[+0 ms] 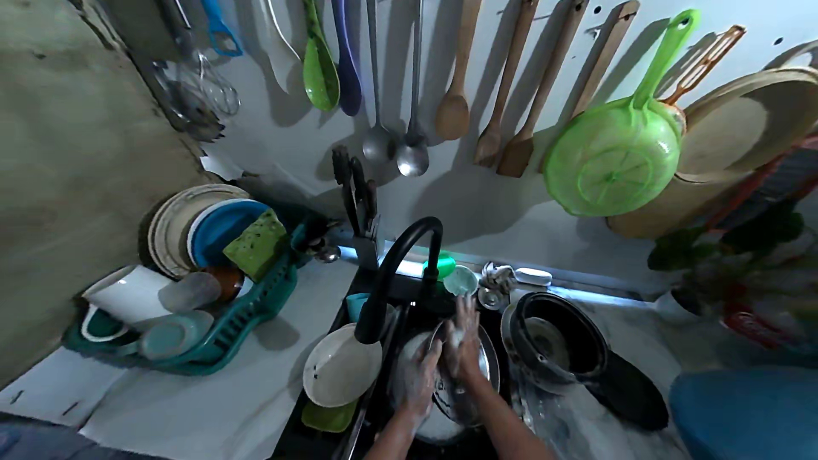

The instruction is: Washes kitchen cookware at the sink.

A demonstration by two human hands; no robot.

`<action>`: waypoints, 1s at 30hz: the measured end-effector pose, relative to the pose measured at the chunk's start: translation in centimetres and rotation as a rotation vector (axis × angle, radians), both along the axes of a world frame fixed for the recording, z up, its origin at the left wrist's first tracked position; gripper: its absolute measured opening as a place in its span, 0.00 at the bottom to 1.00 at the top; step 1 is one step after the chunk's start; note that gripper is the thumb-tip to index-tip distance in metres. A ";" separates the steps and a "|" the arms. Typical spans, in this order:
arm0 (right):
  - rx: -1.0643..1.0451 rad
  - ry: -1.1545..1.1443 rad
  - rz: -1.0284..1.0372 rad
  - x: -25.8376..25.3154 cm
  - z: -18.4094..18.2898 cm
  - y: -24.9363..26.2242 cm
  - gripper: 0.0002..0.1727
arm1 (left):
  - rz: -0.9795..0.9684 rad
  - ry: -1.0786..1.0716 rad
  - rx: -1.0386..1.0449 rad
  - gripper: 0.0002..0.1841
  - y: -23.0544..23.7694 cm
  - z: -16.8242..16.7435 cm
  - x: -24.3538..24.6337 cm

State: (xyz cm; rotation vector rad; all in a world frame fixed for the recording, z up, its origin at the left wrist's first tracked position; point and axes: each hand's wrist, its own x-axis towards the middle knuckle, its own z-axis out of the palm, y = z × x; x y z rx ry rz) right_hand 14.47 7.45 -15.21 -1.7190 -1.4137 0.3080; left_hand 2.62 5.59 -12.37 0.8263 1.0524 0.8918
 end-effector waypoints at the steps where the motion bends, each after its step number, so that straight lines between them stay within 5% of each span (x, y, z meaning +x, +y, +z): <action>1: -0.025 -0.043 -0.049 1.5 -0.3 0.7 0.36 | -0.002 0.003 -0.010 0.22 -0.2 0.1 -0.1; 5: -0.256 -0.164 -0.003 3.2 -1.2 -1.6 0.39 | 0.088 -0.037 -0.018 0.22 1.3 -0.4 -1.1; 9: -0.454 0.007 0.416 1.3 0.8 -6.0 0.51 | 0.195 -0.154 -0.068 0.21 2.8 -1.4 -1.8; 12: -0.357 -0.273 0.628 0.7 2.2 -7.0 0.38 | 0.211 -0.176 -0.203 0.20 3.5 -1.0 -1.7; 14: -0.026 -0.384 0.581 1.3 0.7 -7.0 0.17 | 0.145 -0.215 -0.307 0.20 4.2 -0.9 -1.9; 16: 0.029 -0.247 0.514 2.0 1.7 -7.1 0.10 | -0.023 -0.177 -0.313 0.28 5.0 -0.7 -2.6; 20: -0.231 0.421 0.135 3.8 5.9 -6.9 0.16 | -0.274 0.242 -0.067 0.33 5.9 -1.4 -4.5; 25: -0.209 0.966 -0.085 4.4 4.5 -5.6 0.28 | -0.178 -0.007 -0.061 0.25 3.3 -1.8 -4.7; 28: -0.501 0.674 -0.132 6.5 2.8 -3.9 0.38 | -0.037 -0.243 -0.096 0.29 1.9 -1.6 -4.6; 30: -0.523 0.403 -0.213 7.9 1.3 -2.9 0.33 | -0.023 -0.280 -0.091 0.32 1.4 -1.0 -4.4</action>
